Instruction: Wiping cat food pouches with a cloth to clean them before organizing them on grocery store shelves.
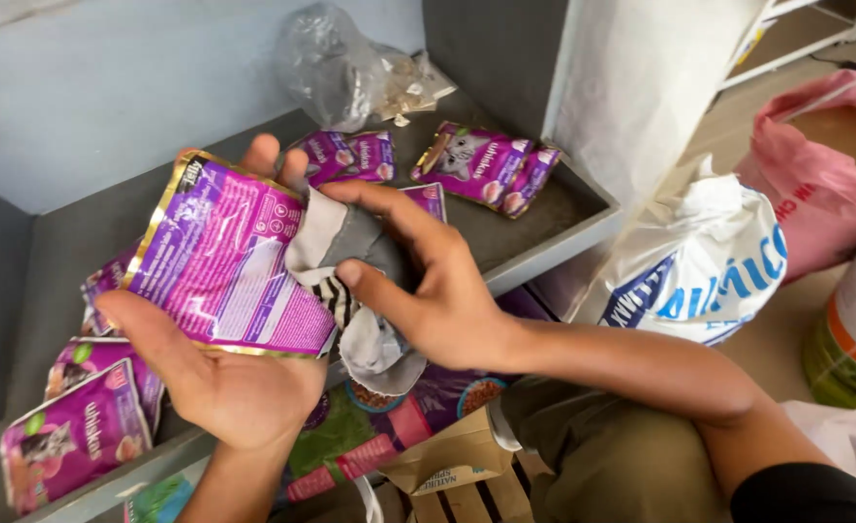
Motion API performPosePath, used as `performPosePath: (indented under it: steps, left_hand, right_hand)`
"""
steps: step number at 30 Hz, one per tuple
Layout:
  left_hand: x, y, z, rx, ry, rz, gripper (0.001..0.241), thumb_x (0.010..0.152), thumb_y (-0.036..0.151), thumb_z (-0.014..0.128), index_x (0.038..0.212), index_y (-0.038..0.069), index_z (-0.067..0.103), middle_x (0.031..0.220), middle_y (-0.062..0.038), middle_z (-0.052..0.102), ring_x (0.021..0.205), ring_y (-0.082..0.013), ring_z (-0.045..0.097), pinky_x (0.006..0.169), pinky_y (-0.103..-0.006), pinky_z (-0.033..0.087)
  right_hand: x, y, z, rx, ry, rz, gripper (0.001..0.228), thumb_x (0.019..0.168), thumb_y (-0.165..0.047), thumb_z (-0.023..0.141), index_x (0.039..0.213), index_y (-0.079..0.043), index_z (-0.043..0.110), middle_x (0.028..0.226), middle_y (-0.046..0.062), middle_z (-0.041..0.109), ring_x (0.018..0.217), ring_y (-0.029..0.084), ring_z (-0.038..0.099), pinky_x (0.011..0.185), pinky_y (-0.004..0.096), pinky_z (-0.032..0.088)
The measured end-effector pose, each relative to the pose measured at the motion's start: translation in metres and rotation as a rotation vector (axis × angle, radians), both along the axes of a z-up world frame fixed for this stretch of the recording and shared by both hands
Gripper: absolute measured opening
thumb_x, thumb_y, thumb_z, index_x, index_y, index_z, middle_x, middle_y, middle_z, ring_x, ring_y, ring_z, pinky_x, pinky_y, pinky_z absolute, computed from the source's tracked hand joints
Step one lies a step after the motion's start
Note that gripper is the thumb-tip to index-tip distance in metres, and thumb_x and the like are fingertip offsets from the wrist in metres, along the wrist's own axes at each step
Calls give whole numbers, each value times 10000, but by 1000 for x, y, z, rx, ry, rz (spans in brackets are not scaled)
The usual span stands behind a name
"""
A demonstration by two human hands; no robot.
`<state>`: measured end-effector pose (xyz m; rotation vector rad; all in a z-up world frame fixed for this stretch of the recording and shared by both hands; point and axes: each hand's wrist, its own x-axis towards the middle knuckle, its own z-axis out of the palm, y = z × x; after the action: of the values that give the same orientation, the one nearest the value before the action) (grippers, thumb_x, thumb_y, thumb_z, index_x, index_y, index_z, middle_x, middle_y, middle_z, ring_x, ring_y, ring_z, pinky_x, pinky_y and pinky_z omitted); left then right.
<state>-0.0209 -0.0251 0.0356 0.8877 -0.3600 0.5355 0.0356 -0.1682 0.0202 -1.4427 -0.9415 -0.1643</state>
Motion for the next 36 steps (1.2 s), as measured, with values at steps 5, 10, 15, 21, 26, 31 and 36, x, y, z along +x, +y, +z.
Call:
performPosePath:
  steps: [5,10,15,21,26,31,36]
  left_hand:
    - [12,-1,-15,20,210,228,505,1011,524,485,1278,116,616,1244,13,689,1093,-101,679,1021,-285,537]
    - [19,-13,-28,-38,173,37,358,1053,435,566,1362,259,530,1268,-18,616,1144,-179,613,1059,-397,502]
    - [23,-10,-35,-247,281,62,842,833,514,630,1607,352,342,1416,-122,580,1266,-415,625,1040,-578,568]
    - [24,32,-51,-126,234,331,261,969,338,556,1103,125,625,973,17,647,864,-95,628,787,-267,497]
    - [21,21,-86,-238,-29,-462,580,1126,437,474,1566,60,442,1511,-78,564,1389,-214,541,1233,-425,361]
    - [19,12,-43,-272,36,-524,748,991,478,395,1617,85,280,1617,-151,363,1449,-296,407,1256,-494,289]
    - [21,8,-40,-369,145,-664,984,818,534,295,1683,121,71,1753,-238,102,1525,-397,232,1286,-581,195]
  right_hand:
    - [12,-13,-4,180,140,57,423,906,96,666,1305,2,562,1126,63,651,939,107,595,875,232,513]
    - [21,-17,-14,142,-430,-278,405,821,36,728,1200,-7,590,1148,141,659,983,245,681,899,347,622]
    - [12,-3,-25,95,-819,-178,177,1002,-133,722,1149,-51,665,1111,119,696,842,207,703,728,359,675]
    - [-1,-18,-3,79,-627,190,351,972,-149,542,1219,95,595,1184,292,665,950,384,720,876,466,652]
    - [8,11,-18,-30,-748,-85,550,1209,-547,253,1727,-424,116,1782,43,194,1694,309,306,1477,681,337]
    - [1,15,-19,-474,-1062,-81,823,856,-666,631,1554,-258,476,1628,192,341,1535,431,228,1259,632,135]
    - [16,10,-30,-490,-900,-159,798,990,-540,534,1610,-93,305,1691,199,268,1594,371,175,1323,606,150]
